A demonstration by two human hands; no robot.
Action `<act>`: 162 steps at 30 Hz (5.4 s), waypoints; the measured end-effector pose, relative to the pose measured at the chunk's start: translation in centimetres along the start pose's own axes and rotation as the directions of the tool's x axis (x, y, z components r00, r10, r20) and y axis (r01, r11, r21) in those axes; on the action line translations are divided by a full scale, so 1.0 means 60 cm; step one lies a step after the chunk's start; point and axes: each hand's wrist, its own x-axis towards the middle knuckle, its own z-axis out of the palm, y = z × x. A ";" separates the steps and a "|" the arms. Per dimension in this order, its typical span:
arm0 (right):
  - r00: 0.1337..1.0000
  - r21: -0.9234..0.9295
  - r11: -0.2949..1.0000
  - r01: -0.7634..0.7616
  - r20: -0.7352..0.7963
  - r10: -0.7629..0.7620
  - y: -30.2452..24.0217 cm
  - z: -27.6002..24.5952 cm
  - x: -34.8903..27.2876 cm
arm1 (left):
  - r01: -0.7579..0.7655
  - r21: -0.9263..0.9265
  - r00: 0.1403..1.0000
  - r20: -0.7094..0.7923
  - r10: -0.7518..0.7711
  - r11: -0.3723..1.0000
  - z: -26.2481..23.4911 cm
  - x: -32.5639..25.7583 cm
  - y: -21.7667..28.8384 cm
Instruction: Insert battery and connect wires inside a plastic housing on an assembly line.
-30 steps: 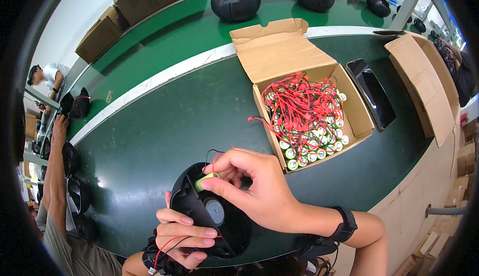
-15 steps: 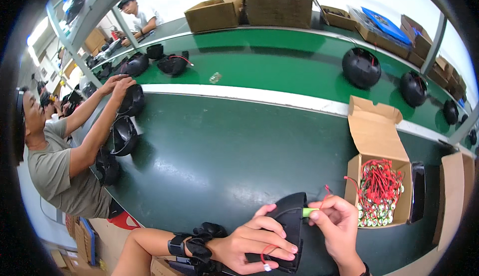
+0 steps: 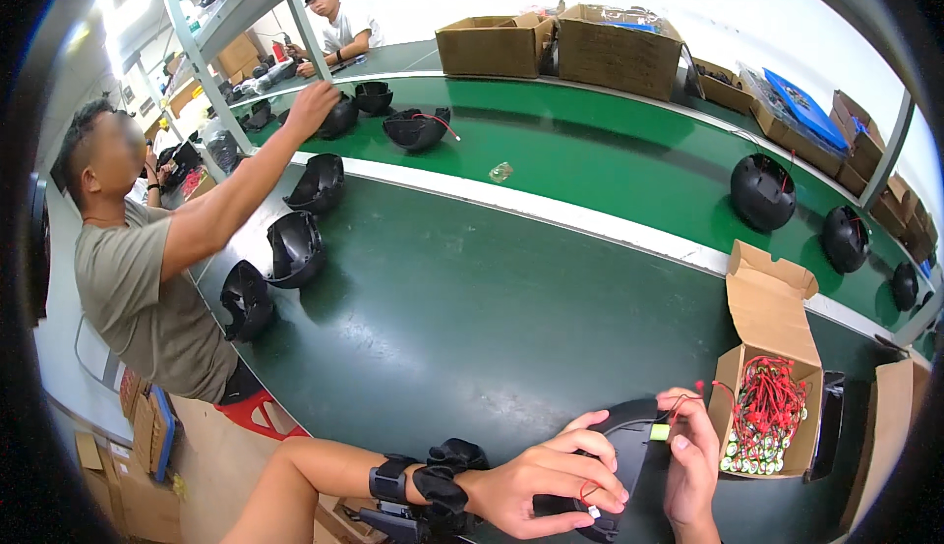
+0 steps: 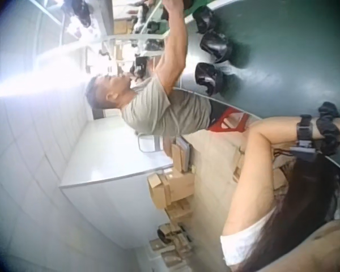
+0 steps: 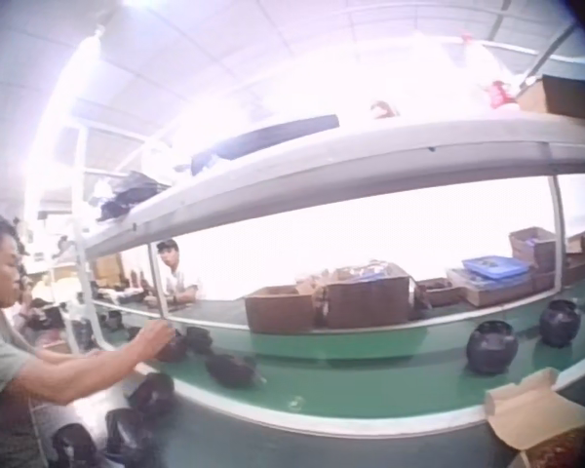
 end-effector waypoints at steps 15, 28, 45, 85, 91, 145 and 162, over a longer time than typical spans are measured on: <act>0.862 0.447 0.767 -0.461 0.431 0.266 0.028 -0.022 0.010 | 0.026 0.029 1.000 -0.013 -0.025 0.999 0.001 -0.008 0.023; 0.941 0.253 0.931 -0.263 0.278 0.191 0.002 0.020 -0.007 | 0.060 0.076 0.996 -0.074 -0.054 0.995 -0.017 0.001 0.034; 0.917 -0.334 0.857 0.393 0.205 -0.341 -0.040 0.006 -0.019 | 0.130 0.281 0.990 0.016 -0.140 0.951 -0.073 0.022 0.014; 0.813 0.000 0.991 0.131 0.572 -0.108 -0.002 -0.024 0.004 | 0.176 0.302 0.953 0.186 -0.239 0.937 -0.036 0.027 0.058; 0.815 -0.038 0.983 0.181 0.565 -0.128 -0.005 -0.018 0.004 | 0.209 0.394 0.945 0.155 -0.288 0.895 -0.038 0.019 0.061; 0.541 -0.392 0.443 0.806 0.793 -0.282 -0.031 0.664 0.267 | -0.202 0.119 0.950 -0.217 0.224 0.972 -0.290 -0.030 -0.147; 0.942 -0.839 0.460 0.291 0.336 0.017 -0.029 0.077 0.114 | 0.034 0.282 0.977 -0.211 0.027 0.959 -0.187 -0.005 0.001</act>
